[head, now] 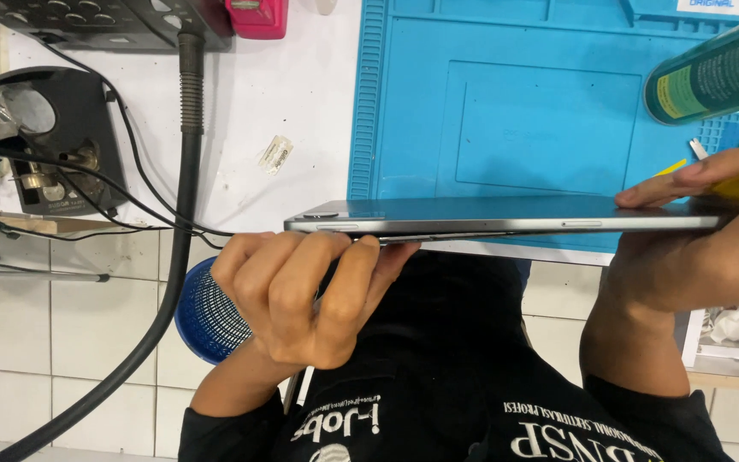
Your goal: The person uses a yellow plastic pry tool to separate the screen from the tablet's frame along the edges. They then apply a substance from a green aerosol can into the seam while continuing to pry the device apart.
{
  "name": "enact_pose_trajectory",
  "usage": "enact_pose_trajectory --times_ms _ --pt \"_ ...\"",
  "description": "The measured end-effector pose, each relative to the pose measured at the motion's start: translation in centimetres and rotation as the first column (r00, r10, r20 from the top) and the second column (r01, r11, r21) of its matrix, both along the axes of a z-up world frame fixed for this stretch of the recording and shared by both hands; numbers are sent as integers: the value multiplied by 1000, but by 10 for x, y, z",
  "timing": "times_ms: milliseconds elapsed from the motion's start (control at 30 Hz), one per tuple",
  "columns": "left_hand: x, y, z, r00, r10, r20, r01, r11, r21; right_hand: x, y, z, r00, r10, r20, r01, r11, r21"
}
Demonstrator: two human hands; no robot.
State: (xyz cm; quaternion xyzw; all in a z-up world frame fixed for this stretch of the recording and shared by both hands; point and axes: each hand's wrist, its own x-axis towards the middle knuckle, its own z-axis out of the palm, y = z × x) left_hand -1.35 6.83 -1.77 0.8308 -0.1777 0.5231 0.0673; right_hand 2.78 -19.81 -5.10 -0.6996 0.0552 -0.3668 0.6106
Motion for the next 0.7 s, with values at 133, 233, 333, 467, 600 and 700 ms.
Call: enact_pose_trajectory --times_ms 133,233,333,467,600,700 --pt "-17 7 -8 994 -112 -4 112 994 -5 4 -18 -22 995 50 83 -40 992 -123" --pt "-24 4 -12 988 -155 11 155 988 -16 4 -32 -36 990 27 136 -1 982 -190" --pt "-28 -4 -15 991 -129 42 132 989 -73 -2 -39 -44 971 10 238 52 966 -253" --pt "-31 -23 -18 991 53 126 -27 980 -199 -13 -56 -58 969 7 246 73 947 -313" --pt "-45 -15 -14 998 45 52 -37 988 -152 -43 -142 -169 930 -297 215 366 725 -584" --pt "-52 -4 -16 994 -101 -40 98 992 -76 -63 -196 -157 846 -468 256 483 470 -738"
